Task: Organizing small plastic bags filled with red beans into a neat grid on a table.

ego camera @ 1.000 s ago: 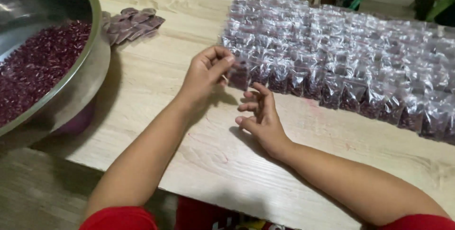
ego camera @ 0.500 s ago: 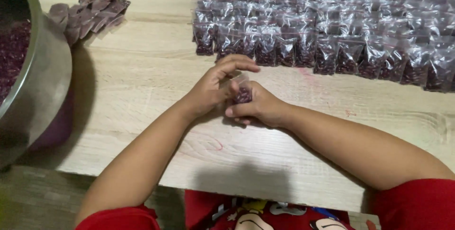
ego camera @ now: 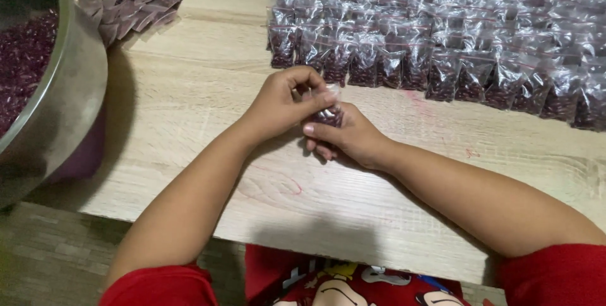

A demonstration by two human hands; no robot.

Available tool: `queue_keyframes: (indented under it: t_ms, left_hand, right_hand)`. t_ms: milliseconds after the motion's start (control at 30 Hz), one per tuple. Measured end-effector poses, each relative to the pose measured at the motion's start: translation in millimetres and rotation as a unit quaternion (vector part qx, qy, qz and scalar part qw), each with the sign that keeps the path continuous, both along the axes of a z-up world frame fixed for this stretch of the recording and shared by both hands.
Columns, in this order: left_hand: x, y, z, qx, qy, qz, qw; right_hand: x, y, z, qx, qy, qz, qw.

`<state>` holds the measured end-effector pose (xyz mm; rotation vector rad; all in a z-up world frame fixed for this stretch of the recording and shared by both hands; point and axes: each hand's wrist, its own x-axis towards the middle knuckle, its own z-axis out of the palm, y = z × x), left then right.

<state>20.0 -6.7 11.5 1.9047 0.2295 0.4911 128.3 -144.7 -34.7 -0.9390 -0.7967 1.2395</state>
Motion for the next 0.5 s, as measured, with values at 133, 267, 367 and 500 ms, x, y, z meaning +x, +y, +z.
queue_keyframes:
  t_ms: [133, 267, 367, 500]
  left_hand:
    - [-3, 1, 11, -0.047, 0.018, 0.013, 0.999]
    - [-3, 3, 9, -0.070, 0.007, 0.021, 0.997]
    - [-2, 6, 8, -0.065, 0.019, 0.018, 0.998]
    - [-5, 4, 8, -0.086, 0.031, 0.015, 0.996]
  right_hand:
    - [-4, -1, 12, 0.013, -0.015, 0.002, 1.000]
    - [-1, 0, 5, 0.009, -0.006, 0.013, 1.000]
    - [-1, 2, -1, 0.011, -0.001, -0.004, 1.000]
    - [-1, 2, 1, 0.013, 0.004, -0.019, 1.000]
